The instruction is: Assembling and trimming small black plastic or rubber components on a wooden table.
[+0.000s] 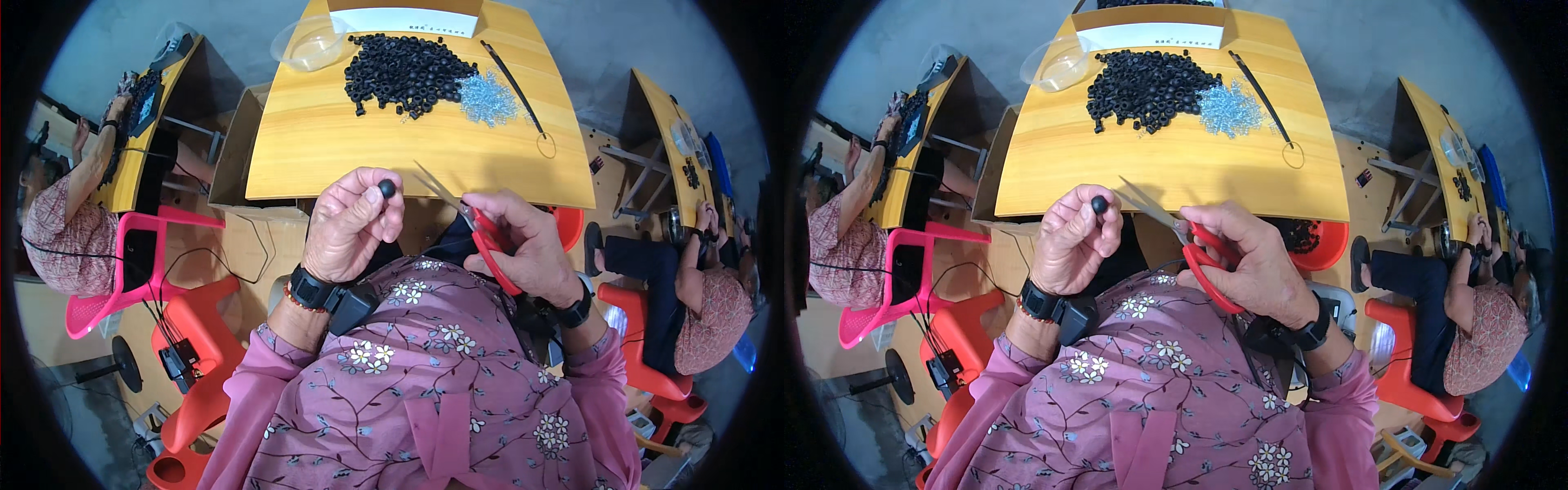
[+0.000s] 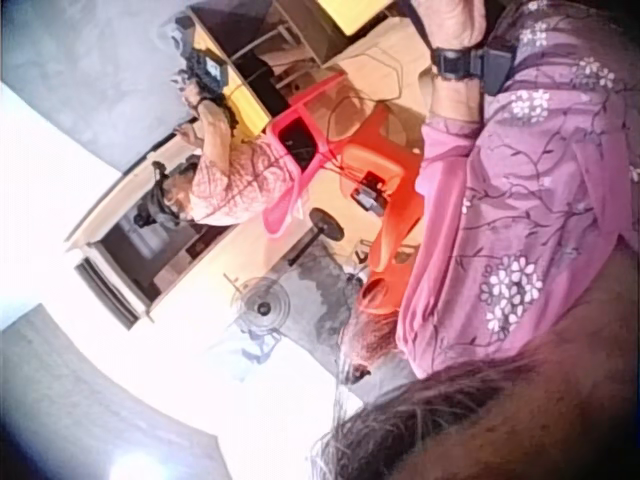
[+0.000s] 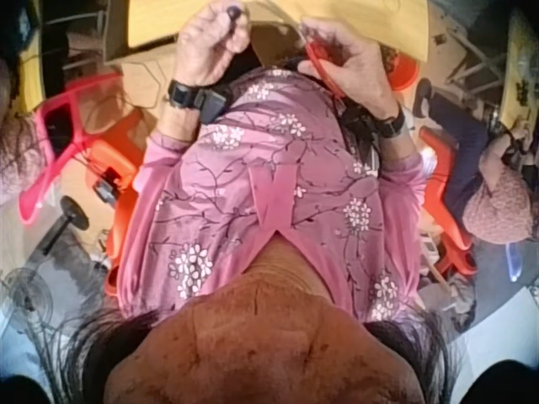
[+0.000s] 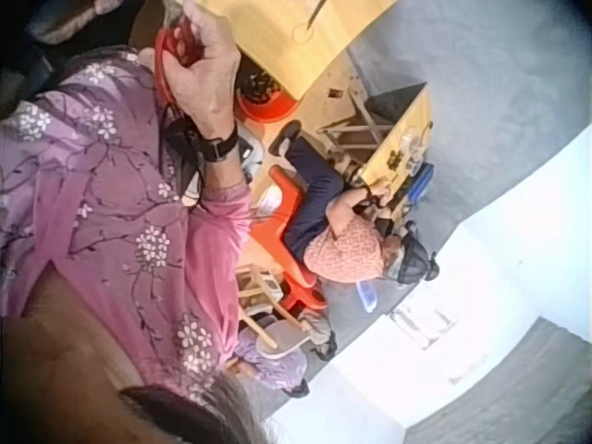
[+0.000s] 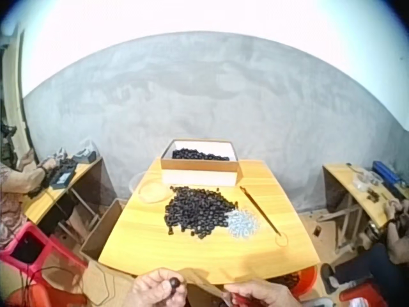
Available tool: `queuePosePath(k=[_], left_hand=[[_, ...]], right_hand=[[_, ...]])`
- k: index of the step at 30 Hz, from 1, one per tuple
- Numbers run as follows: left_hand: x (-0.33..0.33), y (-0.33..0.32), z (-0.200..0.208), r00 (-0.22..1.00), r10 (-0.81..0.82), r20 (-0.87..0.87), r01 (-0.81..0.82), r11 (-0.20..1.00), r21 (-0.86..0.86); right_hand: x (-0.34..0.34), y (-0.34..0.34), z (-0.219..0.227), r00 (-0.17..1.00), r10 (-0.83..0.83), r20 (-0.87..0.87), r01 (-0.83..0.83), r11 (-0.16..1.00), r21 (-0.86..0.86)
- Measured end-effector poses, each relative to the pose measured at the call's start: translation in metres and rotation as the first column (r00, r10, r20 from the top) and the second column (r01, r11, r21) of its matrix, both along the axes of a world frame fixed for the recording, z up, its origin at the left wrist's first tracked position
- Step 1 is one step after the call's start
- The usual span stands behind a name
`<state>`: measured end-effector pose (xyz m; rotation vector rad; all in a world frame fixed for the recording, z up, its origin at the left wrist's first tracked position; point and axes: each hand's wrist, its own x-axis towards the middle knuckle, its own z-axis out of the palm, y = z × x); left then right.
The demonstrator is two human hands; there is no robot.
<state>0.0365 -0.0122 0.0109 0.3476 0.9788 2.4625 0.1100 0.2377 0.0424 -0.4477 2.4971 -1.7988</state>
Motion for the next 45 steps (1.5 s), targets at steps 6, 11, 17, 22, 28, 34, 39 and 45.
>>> queuePosePath(k=[6,11,17,22,28,34,39,45], left_hand=[[0.008,-0.001,0.010,0.997,-0.071,0.018,0.071,0.997,-0.004],[0.011,0.002,0.018,0.996,-0.018,-0.092,0.013,0.998,-0.054],[0.009,-0.001,0.022,0.984,0.032,-0.176,-0.048,0.995,-0.093],[0.009,-0.002,0.020,0.985,0.031,-0.172,-0.048,0.994,-0.097],[0.009,-0.005,0.019,0.996,0.000,-0.094,-0.005,0.999,-0.054],[0.012,-0.004,0.021,1.000,0.000,-0.003,0.000,0.999,-0.041],[0.009,-0.007,0.017,0.994,-0.059,0.088,0.049,0.992,0.118],[0.009,-0.006,0.015,0.990,-0.083,0.112,0.064,0.984,0.166]], right_hand=[[0.008,-0.004,0.018,0.972,-0.002,-0.235,0.054,0.974,0.218],[0.014,-0.004,0.027,0.962,0.000,-0.274,0.093,0.941,0.326],[0.008,-0.006,0.028,0.939,0.042,-0.341,0.077,0.941,0.328],[0.005,-0.009,0.025,0.934,0.074,-0.349,0.052,0.940,0.338],[0.007,-0.015,0.024,0.892,0.095,-0.441,0.133,0.879,0.458],[0.006,-0.018,0.019,0.909,0.068,-0.411,0.114,0.908,0.403],[0.001,-0.017,0.013,0.967,0.006,-0.254,0.060,0.965,0.254],[0.000,-0.021,0.017,0.970,0.066,-0.232,-0.011,0.973,0.229]])
